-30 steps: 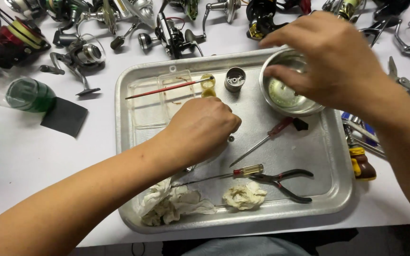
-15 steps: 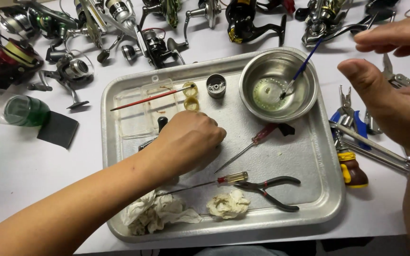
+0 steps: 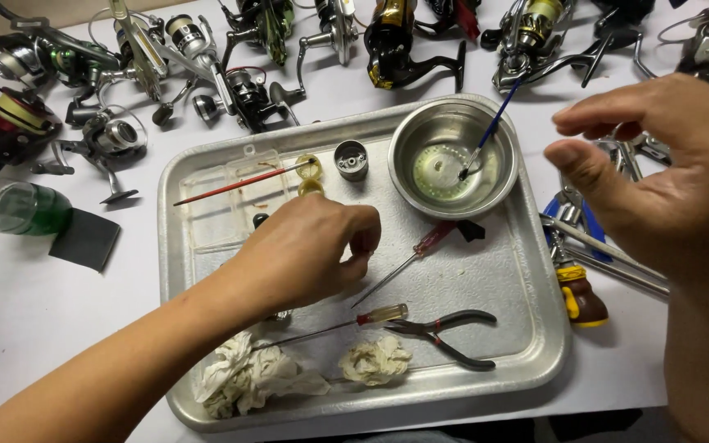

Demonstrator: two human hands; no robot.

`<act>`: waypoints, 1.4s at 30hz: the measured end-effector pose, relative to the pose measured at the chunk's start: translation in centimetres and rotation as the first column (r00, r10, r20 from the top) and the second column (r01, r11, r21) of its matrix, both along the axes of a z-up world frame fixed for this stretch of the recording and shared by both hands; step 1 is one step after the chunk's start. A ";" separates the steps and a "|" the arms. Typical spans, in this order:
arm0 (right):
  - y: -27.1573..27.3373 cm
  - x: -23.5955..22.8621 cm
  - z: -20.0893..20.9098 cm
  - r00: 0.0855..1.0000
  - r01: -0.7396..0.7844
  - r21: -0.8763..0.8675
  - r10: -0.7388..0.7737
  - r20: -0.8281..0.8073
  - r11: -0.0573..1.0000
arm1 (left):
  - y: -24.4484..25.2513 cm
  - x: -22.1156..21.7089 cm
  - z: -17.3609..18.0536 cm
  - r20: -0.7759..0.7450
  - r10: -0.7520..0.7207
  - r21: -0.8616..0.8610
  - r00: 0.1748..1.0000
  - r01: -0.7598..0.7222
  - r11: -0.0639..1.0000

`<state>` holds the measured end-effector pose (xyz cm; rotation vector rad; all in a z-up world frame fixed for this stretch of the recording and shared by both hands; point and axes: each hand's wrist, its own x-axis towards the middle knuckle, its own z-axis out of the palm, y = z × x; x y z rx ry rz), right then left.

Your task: Disassembling, cleaning, and lubricating the internal components of a fishing reel on a parts tray.

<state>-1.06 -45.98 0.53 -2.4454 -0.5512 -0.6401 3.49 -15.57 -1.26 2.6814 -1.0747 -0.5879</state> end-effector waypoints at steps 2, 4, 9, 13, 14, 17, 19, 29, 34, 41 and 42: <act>1.1 0.0 0.6 0.998 -0.057 0.009 0.057 0.015 0.998 | -0.1 -0.5 1.8 -0.166 0.194 -0.117 0.967 -0.215 0.970; 1.3 0.4 0.1 0.996 -0.074 -0.012 0.075 0.043 0.997 | -0.1 -1.2 2.2 -0.205 0.257 -0.124 0.944 -0.286 0.950; 1.4 1.3 -1.2 0.996 -0.078 -0.032 0.080 0.042 0.996 | -0.5 -2.7 1.2 -0.224 0.307 0.028 0.925 -0.309 0.951; 1.3 1.9 -1.7 0.998 -0.055 -0.052 0.055 0.009 0.997 | 0.0 -2.9 -2.1 -0.006 0.119 0.053 0.993 -0.118 0.992; 1.3 1.9 -1.8 0.999 -0.046 -0.059 0.046 0.001 0.997 | 0.2 -2.9 -2.9 0.053 0.064 0.015 0.997 -0.064 0.998; 1.2 1.9 -2.1 0.999 -0.027 -0.054 0.027 -0.017 0.998 | 0.3 -2.8 -2.7 0.055 0.058 0.013 0.997 -0.059 0.998; 1.0 2.0 -2.1 0.999 -0.014 -0.044 0.012 -0.035 0.999 | 0.3 -3.3 -1.6 0.061 0.063 -0.033 0.996 -0.061 0.998; -0.2 4.6 -3.3 0.932 0.258 -0.016 -0.254 -0.259 0.966 | -1.9 -8.2 -1.9 -0.316 0.126 -0.683 0.940 -0.318 0.657; 0.2 7.1 -3.0 0.824 0.374 -0.064 -0.363 -0.435 0.925 | -3.0 -6.8 -1.8 -0.893 0.172 -0.369 0.416 -0.895 0.251; 0.9 9.2 -3.8 0.765 0.375 0.004 -0.307 -0.566 0.927 | -2.9 -5.3 -2.6 -0.923 0.202 -0.315 0.327 -0.945 0.088; 1.2 9.2 -3.7 0.762 0.379 0.002 -0.311 -0.569 0.925 | -2.9 -5.3 -2.8 -0.925 0.201 -0.312 0.324 -0.946 0.091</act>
